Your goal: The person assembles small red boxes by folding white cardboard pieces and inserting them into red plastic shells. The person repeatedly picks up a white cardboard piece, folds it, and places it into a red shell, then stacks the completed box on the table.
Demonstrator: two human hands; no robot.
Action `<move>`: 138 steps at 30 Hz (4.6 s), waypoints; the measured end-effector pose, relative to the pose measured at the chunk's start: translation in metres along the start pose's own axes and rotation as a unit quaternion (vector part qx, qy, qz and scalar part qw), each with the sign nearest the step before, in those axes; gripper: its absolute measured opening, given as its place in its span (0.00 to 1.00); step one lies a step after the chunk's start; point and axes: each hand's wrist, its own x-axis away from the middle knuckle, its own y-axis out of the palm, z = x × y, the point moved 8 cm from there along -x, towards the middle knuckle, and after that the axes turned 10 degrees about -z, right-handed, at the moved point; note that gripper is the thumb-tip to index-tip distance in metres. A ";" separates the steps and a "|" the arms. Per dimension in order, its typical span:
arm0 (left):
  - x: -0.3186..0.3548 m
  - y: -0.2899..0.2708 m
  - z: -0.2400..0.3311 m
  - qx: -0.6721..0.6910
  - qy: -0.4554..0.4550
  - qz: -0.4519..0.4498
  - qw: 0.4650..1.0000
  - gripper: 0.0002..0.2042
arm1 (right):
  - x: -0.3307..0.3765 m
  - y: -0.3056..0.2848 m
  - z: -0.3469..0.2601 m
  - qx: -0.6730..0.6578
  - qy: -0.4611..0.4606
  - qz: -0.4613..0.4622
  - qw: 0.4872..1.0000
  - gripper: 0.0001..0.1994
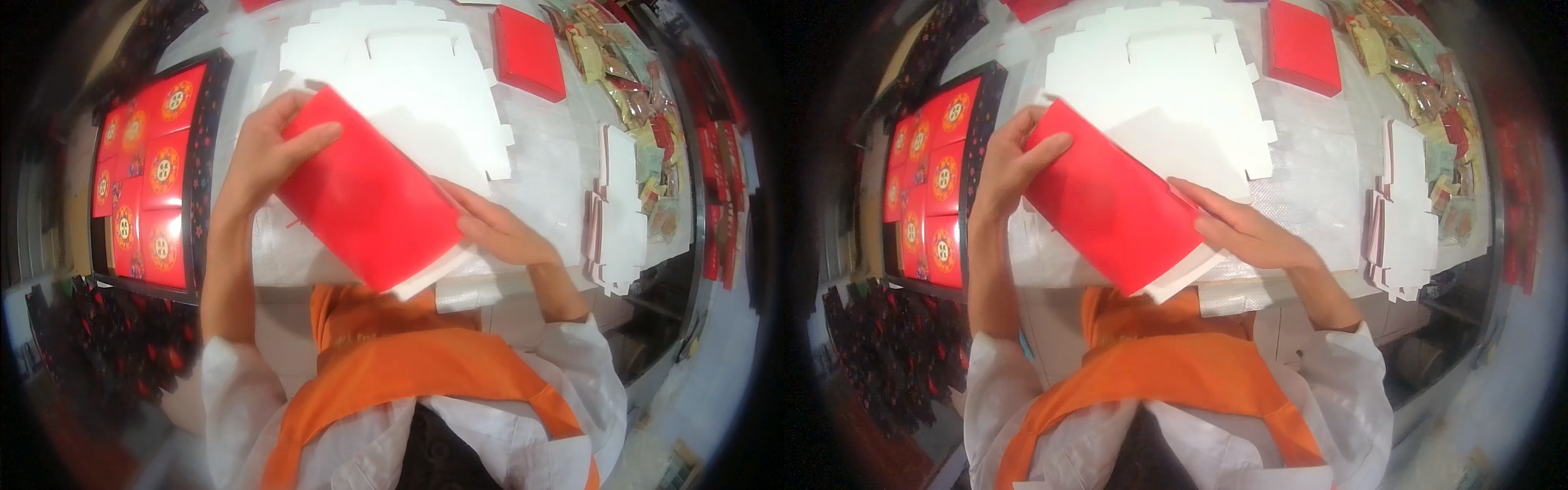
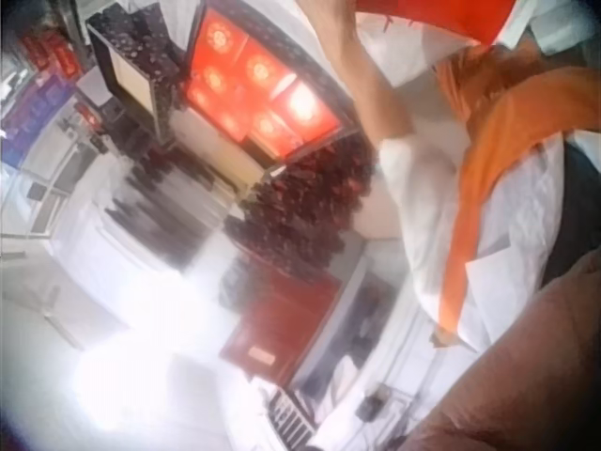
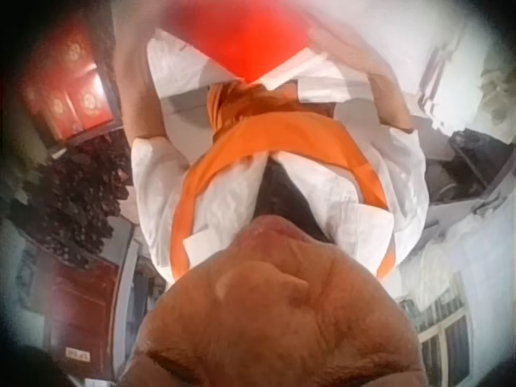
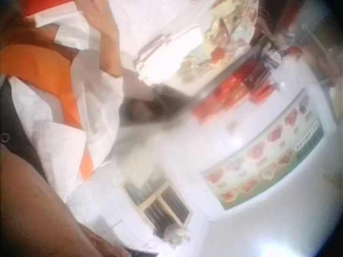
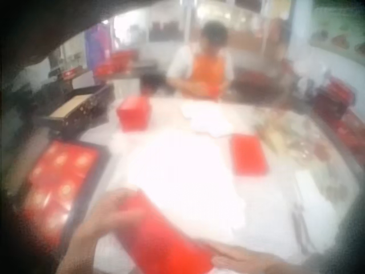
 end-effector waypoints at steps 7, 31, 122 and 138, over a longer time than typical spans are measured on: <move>0.037 0.020 0.080 -0.260 0.309 0.310 0.861 0.14 | -0.034 -0.004 0.012 -0.059 -0.042 0.249 0.966 0.22; 0.045 0.111 -0.027 0.484 0.051 0.193 0.852 0.16 | -0.056 0.022 -0.008 -0.140 -0.097 0.266 0.949 0.25; 0.071 0.094 -0.041 0.190 -0.054 0.141 0.970 0.06 | 0.000 0.011 0.024 -0.187 -0.118 0.345 0.912 0.07; 0.088 0.092 -0.058 0.222 -0.035 0.184 0.957 0.02 | 0.005 0.018 0.021 -0.150 -0.133 0.355 0.913 0.09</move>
